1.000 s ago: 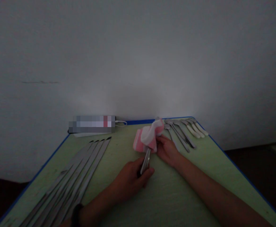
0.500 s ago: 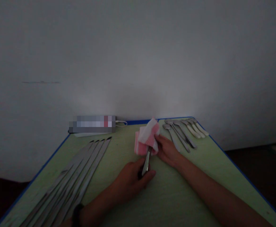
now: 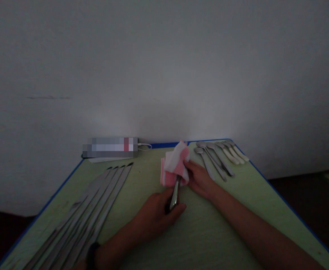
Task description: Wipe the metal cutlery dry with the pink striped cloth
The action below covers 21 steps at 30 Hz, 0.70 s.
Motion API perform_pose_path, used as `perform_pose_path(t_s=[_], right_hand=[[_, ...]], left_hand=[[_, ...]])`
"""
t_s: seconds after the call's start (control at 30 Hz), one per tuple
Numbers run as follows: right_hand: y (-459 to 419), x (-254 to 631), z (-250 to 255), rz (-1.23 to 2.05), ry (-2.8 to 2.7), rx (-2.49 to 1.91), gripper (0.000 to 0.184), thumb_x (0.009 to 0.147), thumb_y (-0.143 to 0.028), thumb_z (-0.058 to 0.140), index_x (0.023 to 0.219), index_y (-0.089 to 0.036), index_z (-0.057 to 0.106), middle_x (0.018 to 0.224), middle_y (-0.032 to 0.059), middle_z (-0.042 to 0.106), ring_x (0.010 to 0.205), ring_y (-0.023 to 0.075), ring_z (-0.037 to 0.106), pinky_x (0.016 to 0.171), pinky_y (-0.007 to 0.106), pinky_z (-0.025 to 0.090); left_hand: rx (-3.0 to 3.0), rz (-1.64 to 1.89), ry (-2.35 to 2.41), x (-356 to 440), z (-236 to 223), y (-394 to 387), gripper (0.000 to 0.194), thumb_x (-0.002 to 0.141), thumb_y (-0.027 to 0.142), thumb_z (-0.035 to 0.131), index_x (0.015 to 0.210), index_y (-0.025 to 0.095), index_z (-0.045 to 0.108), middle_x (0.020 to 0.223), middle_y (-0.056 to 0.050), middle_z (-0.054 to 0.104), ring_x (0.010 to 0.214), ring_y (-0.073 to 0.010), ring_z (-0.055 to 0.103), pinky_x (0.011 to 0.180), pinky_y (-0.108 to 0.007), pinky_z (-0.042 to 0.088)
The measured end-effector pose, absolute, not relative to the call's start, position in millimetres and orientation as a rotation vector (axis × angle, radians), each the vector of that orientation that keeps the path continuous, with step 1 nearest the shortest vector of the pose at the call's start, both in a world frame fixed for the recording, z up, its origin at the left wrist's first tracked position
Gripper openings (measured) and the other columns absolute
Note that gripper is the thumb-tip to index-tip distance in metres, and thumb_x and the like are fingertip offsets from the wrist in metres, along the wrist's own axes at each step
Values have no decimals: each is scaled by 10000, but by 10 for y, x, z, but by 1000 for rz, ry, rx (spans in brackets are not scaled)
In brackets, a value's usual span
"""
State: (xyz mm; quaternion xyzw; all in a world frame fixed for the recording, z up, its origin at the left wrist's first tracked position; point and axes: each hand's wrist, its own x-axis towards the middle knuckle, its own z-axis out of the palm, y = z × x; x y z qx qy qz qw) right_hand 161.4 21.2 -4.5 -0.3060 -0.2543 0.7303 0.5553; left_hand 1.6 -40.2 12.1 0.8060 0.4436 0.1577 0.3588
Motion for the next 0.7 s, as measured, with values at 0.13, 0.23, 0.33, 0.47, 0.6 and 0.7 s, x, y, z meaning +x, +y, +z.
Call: perform_pose_path(t_s=[0.13, 0.23, 0.33, 0.47, 0.6, 0.7], right_hand=[[216, 1612, -56, 1729, -606, -718, 150, 723, -240, 658, 822, -138, 612, 679, 4, 659, 570, 119, 563, 507, 230, 424], [218, 1613, -64, 1736, -613, -714, 169, 715, -257, 668, 829, -147, 610, 673, -3, 652, 561, 115, 550, 488, 224, 403], [213, 1614, -55, 1737, -617, -712, 186, 702, -256, 678, 840, -151, 611, 676, -6, 651, 573, 118, 553, 506, 231, 412], [218, 1615, -53, 1740, -602, -717, 189, 687, -239, 676, 836, -139, 618, 682, 4, 658, 578, 124, 556, 510, 236, 419], [242, 1617, -92, 1744, -579, -719, 116, 673, -191, 642, 773, -135, 623, 643, -2, 646, 580, 122, 550, 519, 228, 423], [243, 1618, -116, 1729, -626, -701, 54, 653, -146, 604, 704, -131, 615, 613, -6, 635, 576, 117, 551, 545, 224, 440]], left_hand=[[2091, 399, 1153, 20, 118, -399, 247, 867, 420, 451, 830, 179, 491, 682, 12, 552, 586, -129, 487, 541, -241, 328], [2102, 387, 1162, 24, 127, -396, 250, 860, 422, 457, 819, 178, 485, 677, 12, 547, 584, -131, 484, 541, -243, 326], [2101, 382, 1163, 22, 132, -396, 248, 859, 421, 457, 798, 181, 477, 669, 16, 542, 581, -129, 484, 539, -241, 321], [2104, 385, 1160, 19, 136, -400, 239, 859, 407, 459, 775, 184, 471, 663, 21, 535, 578, -125, 481, 541, -239, 320], [2102, 388, 1156, 30, 148, -402, 238, 858, 407, 462, 786, 181, 483, 660, 25, 531, 574, -120, 474, 536, -234, 320], [2092, 383, 1178, 33, 154, -401, 238, 851, 408, 478, 785, 179, 488, 655, 23, 538, 570, -122, 480, 527, -231, 324]])
